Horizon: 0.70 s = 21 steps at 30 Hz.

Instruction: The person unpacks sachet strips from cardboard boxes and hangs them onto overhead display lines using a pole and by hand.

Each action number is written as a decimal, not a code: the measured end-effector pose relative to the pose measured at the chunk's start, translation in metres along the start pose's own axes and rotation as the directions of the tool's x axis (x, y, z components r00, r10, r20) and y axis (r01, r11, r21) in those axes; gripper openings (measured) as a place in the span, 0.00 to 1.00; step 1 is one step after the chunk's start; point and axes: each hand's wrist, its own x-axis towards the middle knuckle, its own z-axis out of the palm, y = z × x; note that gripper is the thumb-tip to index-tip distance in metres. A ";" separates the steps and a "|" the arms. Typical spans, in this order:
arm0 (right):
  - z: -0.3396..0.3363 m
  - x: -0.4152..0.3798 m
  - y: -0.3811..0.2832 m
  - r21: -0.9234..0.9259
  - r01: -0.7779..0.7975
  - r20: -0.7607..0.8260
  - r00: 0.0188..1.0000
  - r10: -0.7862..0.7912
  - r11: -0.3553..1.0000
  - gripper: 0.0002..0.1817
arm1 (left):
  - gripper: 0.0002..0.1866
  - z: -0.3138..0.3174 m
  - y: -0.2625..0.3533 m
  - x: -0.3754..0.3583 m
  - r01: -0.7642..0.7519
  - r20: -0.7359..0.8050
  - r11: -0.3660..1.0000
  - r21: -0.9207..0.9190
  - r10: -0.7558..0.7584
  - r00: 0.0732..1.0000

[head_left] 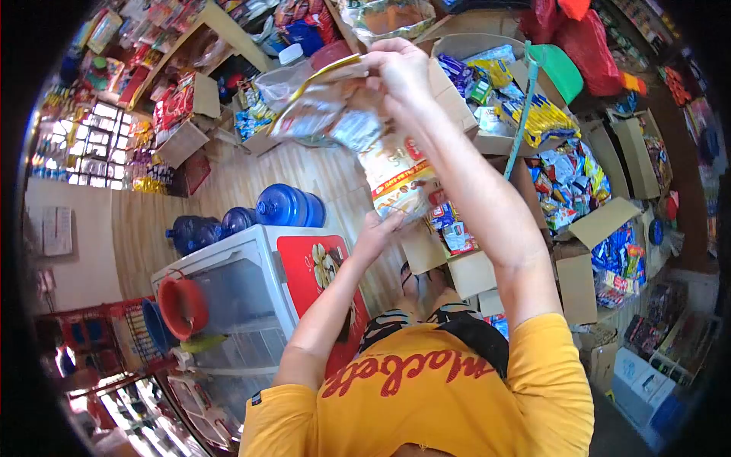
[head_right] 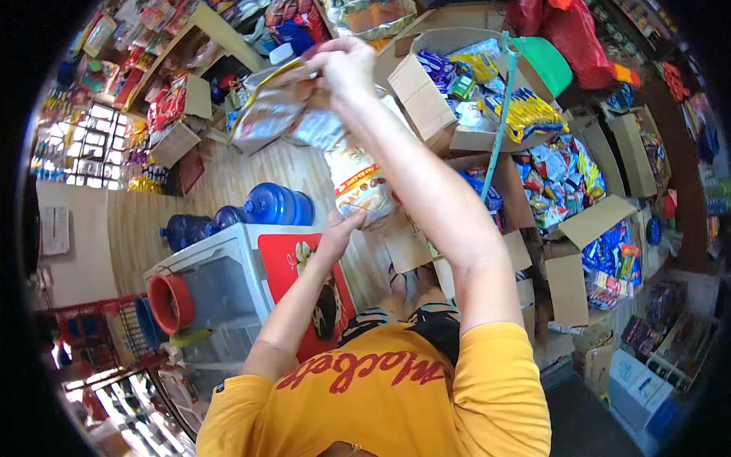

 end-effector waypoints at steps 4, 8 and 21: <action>-0.036 0.029 0.031 0.051 -0.079 -0.070 0.994 0.082 0.996 0.13 | 0.20 0.008 0.049 -0.033 0.053 0.032 0.991 -0.126 -0.049 0.998; -0.095 0.048 0.097 0.066 -0.353 0.076 0.934 0.348 0.933 0.13 | 0.19 0.004 0.053 -0.049 0.049 0.064 0.997 -0.053 -0.045 0.997; -0.342 -0.006 0.075 -0.987 0.006 -0.052 0.935 -0.350 0.161 0.19 | 0.18 -0.024 0.006 -0.083 0.264 -0.182 0.931 0.253 -0.223 0.958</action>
